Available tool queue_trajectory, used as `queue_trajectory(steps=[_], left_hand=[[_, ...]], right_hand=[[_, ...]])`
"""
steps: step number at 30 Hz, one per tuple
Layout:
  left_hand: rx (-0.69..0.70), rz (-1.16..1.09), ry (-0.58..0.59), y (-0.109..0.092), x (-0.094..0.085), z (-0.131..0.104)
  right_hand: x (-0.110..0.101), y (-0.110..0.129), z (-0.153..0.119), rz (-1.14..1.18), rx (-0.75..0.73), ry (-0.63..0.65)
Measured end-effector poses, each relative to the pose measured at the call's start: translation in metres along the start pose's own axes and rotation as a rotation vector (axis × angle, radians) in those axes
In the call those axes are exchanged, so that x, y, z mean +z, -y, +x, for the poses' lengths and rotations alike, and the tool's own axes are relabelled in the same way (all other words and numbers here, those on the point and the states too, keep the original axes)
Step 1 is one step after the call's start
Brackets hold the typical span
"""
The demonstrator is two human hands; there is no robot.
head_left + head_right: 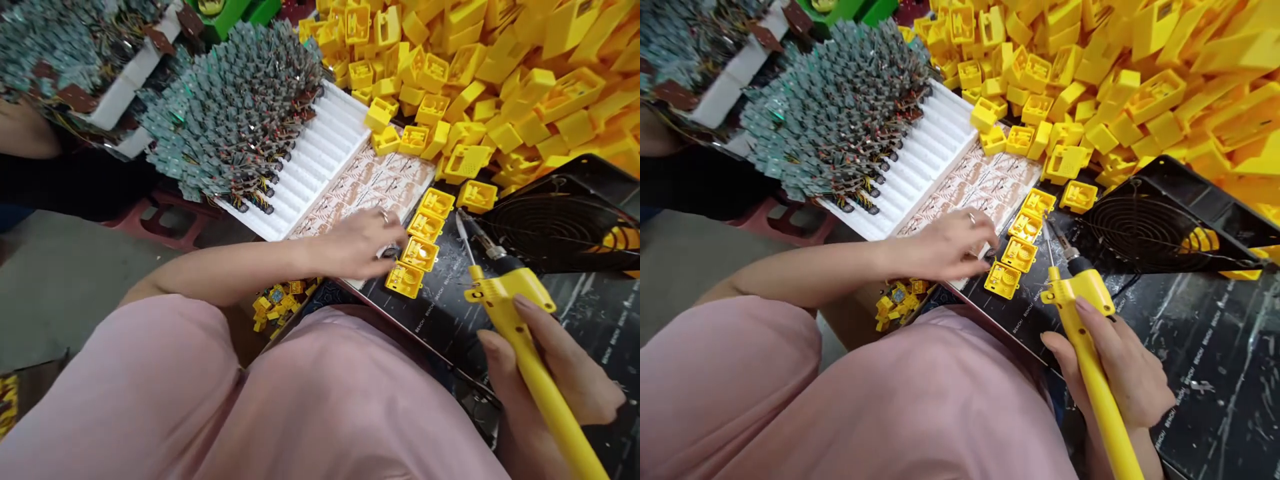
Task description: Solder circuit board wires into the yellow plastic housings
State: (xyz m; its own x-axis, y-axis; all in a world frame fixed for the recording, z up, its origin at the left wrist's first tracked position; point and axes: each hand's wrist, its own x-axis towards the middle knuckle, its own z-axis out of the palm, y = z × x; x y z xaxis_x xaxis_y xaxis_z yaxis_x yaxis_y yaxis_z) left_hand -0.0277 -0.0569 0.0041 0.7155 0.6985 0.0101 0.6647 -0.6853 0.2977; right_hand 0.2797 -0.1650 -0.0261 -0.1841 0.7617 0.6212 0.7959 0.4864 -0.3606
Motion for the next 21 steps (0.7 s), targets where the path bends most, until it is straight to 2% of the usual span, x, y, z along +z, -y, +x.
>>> queue_trajectory(steps=[2, 4, 6, 8, 10, 12, 14, 16, 18, 21], left_hand=[[-0.198, 0.196, -0.143, 0.037, -0.017, -0.004], [-0.483, 0.445, -0.195, 0.077, -0.039, -0.004], [-0.704, 0.619, -0.081, 0.109, -0.059, -0.003], [-0.793, 0.667, 0.047, 0.126, -0.075, -0.002], [-0.810, 0.677, 0.054, 0.129, -0.085, -0.005], [-0.786, 0.689, -0.054, 0.126, -0.092, -0.013], [-0.692, 0.627, -0.215, 0.120, -0.097, -0.020], [-0.580, 0.437, -0.366, 0.114, -0.097, -0.021], [-0.460, 0.161, -0.487, 0.105, -0.091, -0.012], [-0.312, -0.270, -0.525, 0.088, -0.071, 0.016]], right_hand=[[0.002, 0.004, 0.005, -0.065, -0.084, -0.001], [0.006, 0.008, 0.010, -0.086, -0.136, 0.078], [0.014, 0.009, 0.014, -0.109, -0.178, 0.155], [0.021, 0.008, 0.018, -0.115, -0.220, 0.183], [0.026, 0.005, 0.022, -0.092, -0.242, 0.208], [0.028, 0.004, 0.026, -0.090, -0.236, 0.221], [0.031, 0.005, 0.032, -0.097, -0.217, 0.220], [0.037, 0.006, 0.038, -0.090, -0.217, 0.217], [0.048, 0.007, 0.046, -0.049, -0.249, 0.230], [0.065, 0.007, 0.056, 0.005, -0.321, 0.271]])
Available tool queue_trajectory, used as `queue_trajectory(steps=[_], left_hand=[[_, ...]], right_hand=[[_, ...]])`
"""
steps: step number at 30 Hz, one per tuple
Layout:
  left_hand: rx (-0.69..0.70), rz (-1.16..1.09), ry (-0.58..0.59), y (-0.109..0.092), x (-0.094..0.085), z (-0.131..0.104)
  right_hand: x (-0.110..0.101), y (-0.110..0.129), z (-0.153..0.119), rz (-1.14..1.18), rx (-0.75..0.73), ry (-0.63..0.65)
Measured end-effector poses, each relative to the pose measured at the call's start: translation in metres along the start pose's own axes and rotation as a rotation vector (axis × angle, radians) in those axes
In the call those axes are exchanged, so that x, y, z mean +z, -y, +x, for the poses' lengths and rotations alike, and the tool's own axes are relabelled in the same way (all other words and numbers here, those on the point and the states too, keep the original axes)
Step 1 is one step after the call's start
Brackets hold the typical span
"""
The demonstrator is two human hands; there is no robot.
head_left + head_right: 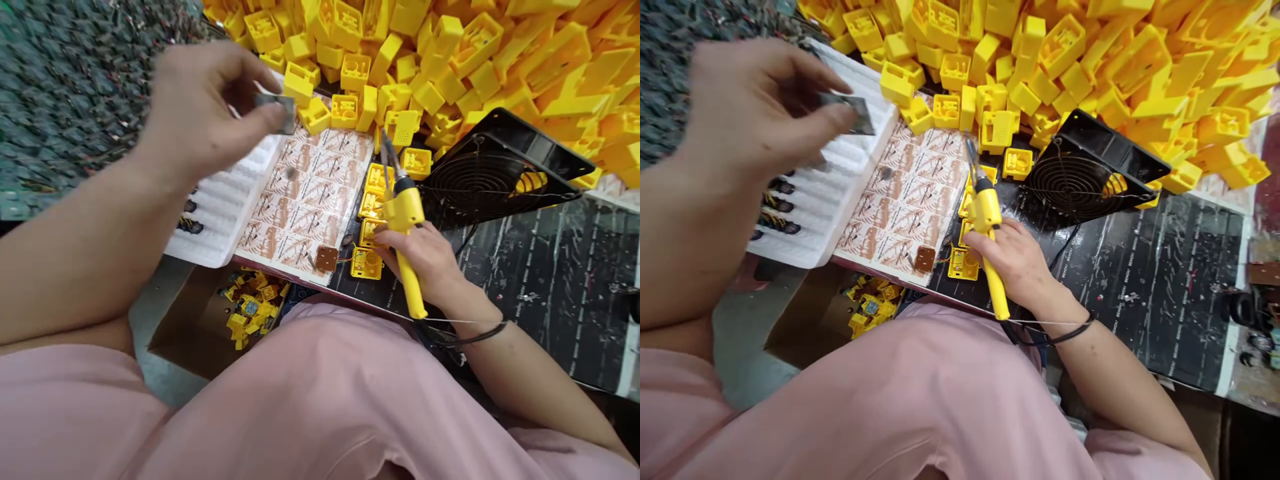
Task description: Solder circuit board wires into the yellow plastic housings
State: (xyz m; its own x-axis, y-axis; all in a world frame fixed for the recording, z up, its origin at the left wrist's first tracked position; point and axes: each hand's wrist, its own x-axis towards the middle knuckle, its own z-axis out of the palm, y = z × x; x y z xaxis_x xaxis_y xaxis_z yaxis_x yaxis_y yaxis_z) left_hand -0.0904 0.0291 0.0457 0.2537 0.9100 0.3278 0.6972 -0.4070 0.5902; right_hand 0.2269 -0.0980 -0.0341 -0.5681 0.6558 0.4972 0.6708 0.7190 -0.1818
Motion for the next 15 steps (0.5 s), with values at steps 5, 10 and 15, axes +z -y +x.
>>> queue_trajectory(steps=[5, 10, 15], left_hand=[[-0.216, -0.431, 0.370, -0.009, 0.064, -0.011], [-0.051, 0.164, 0.632, -0.010, 0.073, -0.040], [0.348, 0.561, 0.486, -0.021, 0.056, -0.046]], right_hand=[[-0.004, 0.002, -0.001, -0.006, 0.003, 0.034], [-0.033, 0.008, -0.018, 0.002, 0.092, -0.066], [-0.047, 0.007, -0.033, 0.007, 0.098, -0.124]])
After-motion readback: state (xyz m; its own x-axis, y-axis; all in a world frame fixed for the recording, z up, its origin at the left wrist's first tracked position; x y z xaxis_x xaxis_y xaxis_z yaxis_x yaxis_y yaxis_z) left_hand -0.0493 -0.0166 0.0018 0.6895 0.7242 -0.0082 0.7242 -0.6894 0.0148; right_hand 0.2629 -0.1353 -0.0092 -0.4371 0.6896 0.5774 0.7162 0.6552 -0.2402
